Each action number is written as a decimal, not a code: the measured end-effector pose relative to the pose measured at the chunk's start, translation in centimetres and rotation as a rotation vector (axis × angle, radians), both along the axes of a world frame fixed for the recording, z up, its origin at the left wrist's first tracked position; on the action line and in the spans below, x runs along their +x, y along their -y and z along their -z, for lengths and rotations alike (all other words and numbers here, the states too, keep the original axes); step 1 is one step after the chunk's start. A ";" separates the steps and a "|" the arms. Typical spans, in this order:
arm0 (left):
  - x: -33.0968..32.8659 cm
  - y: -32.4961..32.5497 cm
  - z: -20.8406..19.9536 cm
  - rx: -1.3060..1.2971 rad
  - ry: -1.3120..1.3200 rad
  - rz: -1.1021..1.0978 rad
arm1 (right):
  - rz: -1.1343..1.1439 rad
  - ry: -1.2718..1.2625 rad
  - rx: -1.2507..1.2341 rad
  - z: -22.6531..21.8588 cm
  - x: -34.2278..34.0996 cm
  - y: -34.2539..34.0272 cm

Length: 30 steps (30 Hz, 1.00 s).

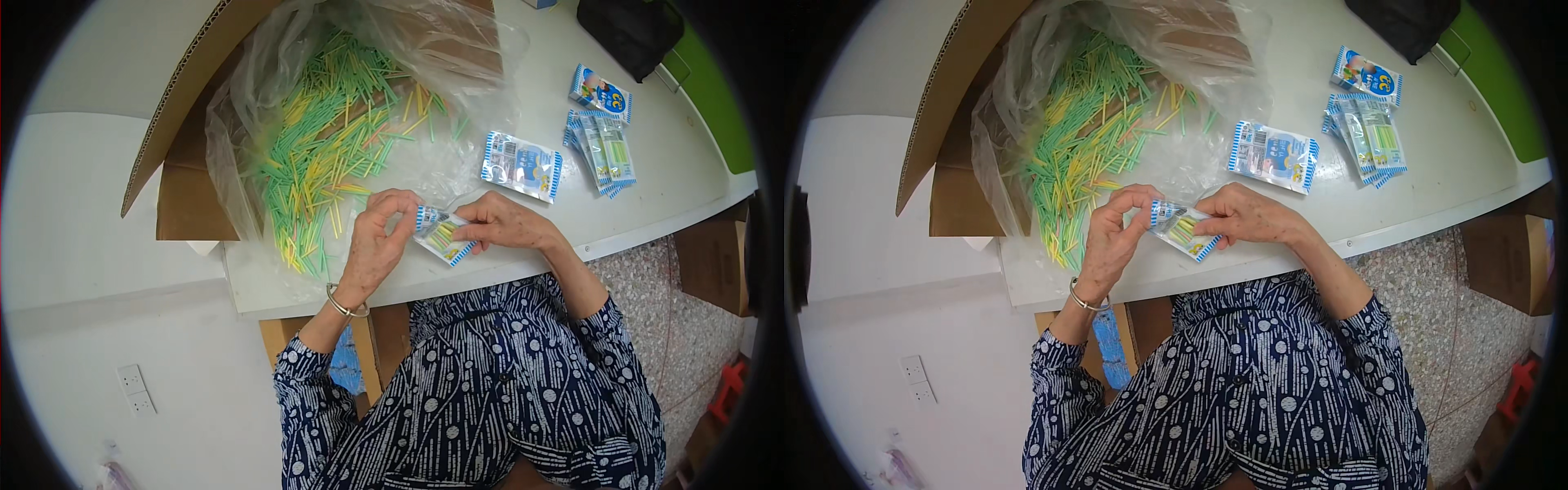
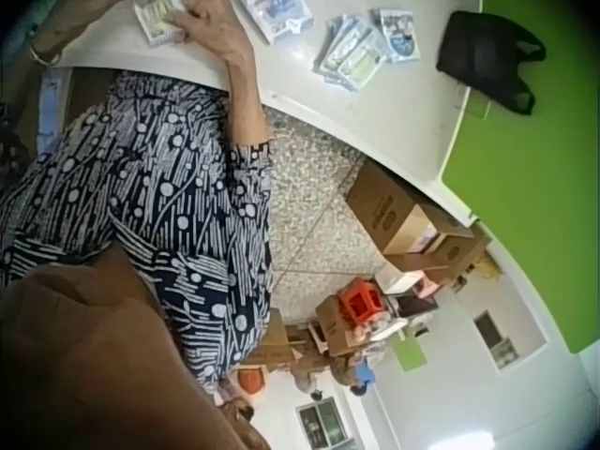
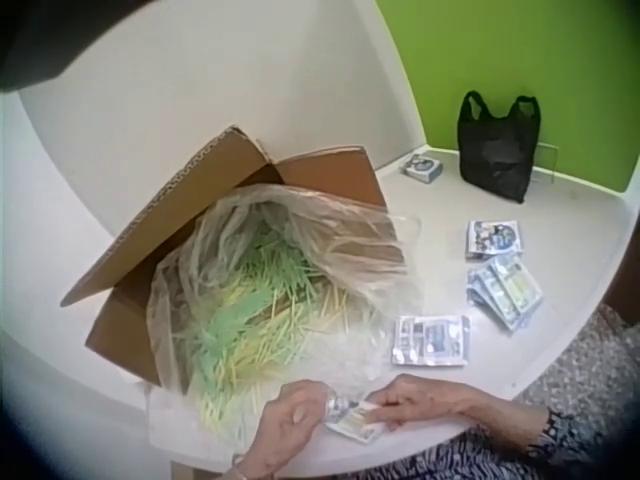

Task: Packing thin colored plastic sticks into small transparent pouches at a workbench.

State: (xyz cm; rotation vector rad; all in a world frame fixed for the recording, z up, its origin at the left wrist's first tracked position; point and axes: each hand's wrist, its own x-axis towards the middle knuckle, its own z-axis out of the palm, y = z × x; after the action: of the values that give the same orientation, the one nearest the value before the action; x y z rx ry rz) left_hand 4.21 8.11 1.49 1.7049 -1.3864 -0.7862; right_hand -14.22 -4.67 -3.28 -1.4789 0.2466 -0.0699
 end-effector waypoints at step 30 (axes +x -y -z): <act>0.5 0.0 -0.5 0.045 -0.169 -0.029 | -0.012 -0.019 0.095 1.0 0.2 -0.1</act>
State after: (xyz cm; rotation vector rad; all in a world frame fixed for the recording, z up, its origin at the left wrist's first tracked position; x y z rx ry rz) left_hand 4.76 8.12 2.02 1.6482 -1.2343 -0.9293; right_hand -14.02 -4.53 -4.26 -1.3869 0.2537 -0.0342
